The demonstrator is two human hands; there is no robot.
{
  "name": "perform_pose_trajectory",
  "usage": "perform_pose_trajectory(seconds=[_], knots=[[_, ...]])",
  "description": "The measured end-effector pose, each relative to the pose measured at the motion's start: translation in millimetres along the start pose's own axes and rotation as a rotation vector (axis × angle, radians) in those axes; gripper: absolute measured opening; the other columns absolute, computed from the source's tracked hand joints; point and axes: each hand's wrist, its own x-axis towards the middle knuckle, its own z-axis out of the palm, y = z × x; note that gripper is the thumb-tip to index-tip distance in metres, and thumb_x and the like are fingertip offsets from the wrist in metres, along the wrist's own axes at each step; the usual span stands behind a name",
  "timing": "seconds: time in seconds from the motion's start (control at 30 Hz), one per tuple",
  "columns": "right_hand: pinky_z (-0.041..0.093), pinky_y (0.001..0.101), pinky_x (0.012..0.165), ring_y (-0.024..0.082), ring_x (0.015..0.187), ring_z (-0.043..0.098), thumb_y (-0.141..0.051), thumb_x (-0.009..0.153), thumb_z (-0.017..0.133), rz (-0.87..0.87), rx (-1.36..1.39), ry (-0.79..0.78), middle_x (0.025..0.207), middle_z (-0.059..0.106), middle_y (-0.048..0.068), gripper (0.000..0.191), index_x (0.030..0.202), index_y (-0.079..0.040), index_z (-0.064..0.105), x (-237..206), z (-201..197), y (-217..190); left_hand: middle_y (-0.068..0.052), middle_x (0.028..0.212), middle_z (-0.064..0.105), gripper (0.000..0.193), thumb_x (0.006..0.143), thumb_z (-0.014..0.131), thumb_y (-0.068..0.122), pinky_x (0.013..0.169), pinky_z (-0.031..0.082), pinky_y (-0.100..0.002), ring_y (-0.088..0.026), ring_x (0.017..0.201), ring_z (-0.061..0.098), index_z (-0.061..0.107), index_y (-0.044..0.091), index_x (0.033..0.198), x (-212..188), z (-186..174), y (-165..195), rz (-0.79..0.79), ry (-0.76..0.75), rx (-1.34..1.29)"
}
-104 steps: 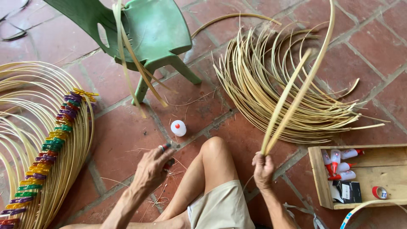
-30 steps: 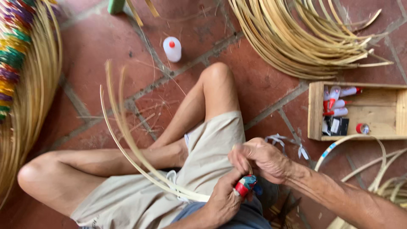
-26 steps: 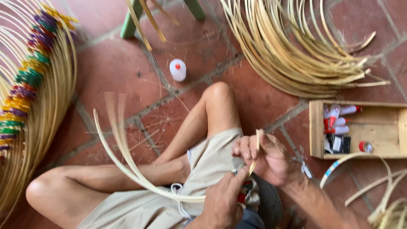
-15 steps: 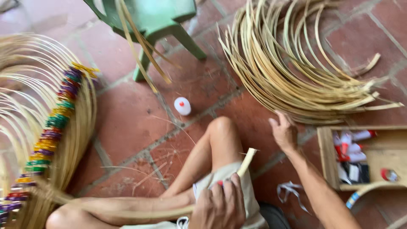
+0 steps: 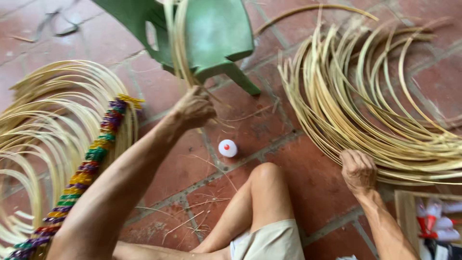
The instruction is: The person sits on a tiled floor and assembles thin bamboo strips into a curved structure. They apply glue to the strips, join them, and secure the joints with colorful clothespins. The person repeatedly picks up new strips, applies adhesive, and adds them to the growing assembly.
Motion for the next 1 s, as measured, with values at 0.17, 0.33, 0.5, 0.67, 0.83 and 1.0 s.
perform_pose_trajectory(seconds=[0.17, 0.33, 0.5, 0.67, 0.83, 1.0], knots=[[0.048, 0.0331, 0.053, 0.02, 0.066, 0.062, -0.016, 0.108, 0.064, 0.219, 0.126, -0.135, 0.081, 0.066, 0.008, 0.013, 0.101, -0.004, 0.064, -10, -29, -9, 0.004, 0.11, 0.066, 0.003, 0.086, 0.073, 0.02, 0.111, 0.031, -0.055, -0.017, 0.121, 0.051, 0.073, 0.022, 0.089, -13, 11, 3, -0.089, 0.335, -0.115], [0.045, 0.0292, 0.053, 0.015, 0.062, 0.056, -0.023, 0.104, 0.062, 0.296, 0.513, 0.063, 0.073, 0.059, 0.006, 0.023, 0.108, 0.0, 0.062, 9, -94, -58, -0.007, 0.121, 0.065, 0.048, 0.071, 0.081, 0.017, 0.107, 0.03, -0.06, -0.024, 0.135, 0.046, 0.07, 0.015, 0.117, -40, 5, 26, -0.102, 0.575, -0.277], [0.044, 0.0225, 0.048, 0.007, 0.057, 0.053, -0.024, 0.11, 0.057, 0.471, 1.12, 0.187, 0.074, 0.058, 0.001, 0.02, 0.106, -0.005, 0.058, 10, -175, -86, -0.015, 0.14, 0.058, 0.062, 0.068, 0.08, 0.011, 0.11, 0.03, -0.06, -0.032, 0.141, 0.042, 0.067, 0.014, 0.129, -75, 10, 53, -0.149, 0.691, -0.355], [0.046, 0.0227, 0.046, 0.006, 0.054, 0.052, -0.02, 0.114, 0.05, 0.567, 1.126, 0.475, 0.07, 0.056, 0.001, 0.018, 0.107, -0.005, 0.057, -24, -153, -116, -0.023, 0.146, 0.053, 0.056, 0.075, 0.078, 0.011, 0.104, 0.033, -0.058, -0.038, 0.138, 0.044, 0.064, 0.011, 0.13, -119, 14, 101, -0.157, 0.807, -0.531], [0.049, 0.0247, 0.051, 0.008, 0.057, 0.056, -0.016, 0.117, 0.048, 0.562, 1.03, 0.445, 0.074, 0.058, 0.003, 0.02, 0.103, -0.005, 0.057, -41, -93, -149, -0.023, 0.139, 0.056, 0.059, 0.073, 0.078, 0.017, 0.103, 0.037, -0.058, -0.037, 0.134, 0.046, 0.066, 0.006, 0.13, -171, -13, 159, -0.036, 0.857, -0.602], [0.053, 0.0338, 0.062, 0.021, 0.068, 0.062, -0.01, 0.106, 0.059, 0.141, 0.655, 0.281, 0.083, 0.065, 0.011, 0.014, 0.111, 0.002, 0.065, 10, -144, -171, -0.019, 0.14, 0.059, 0.042, 0.096, 0.063, 0.02, 0.104, 0.045, -0.054, -0.038, 0.138, 0.053, 0.063, 0.004, 0.135, -228, -67, 209, 0.193, 1.082, -0.512]])
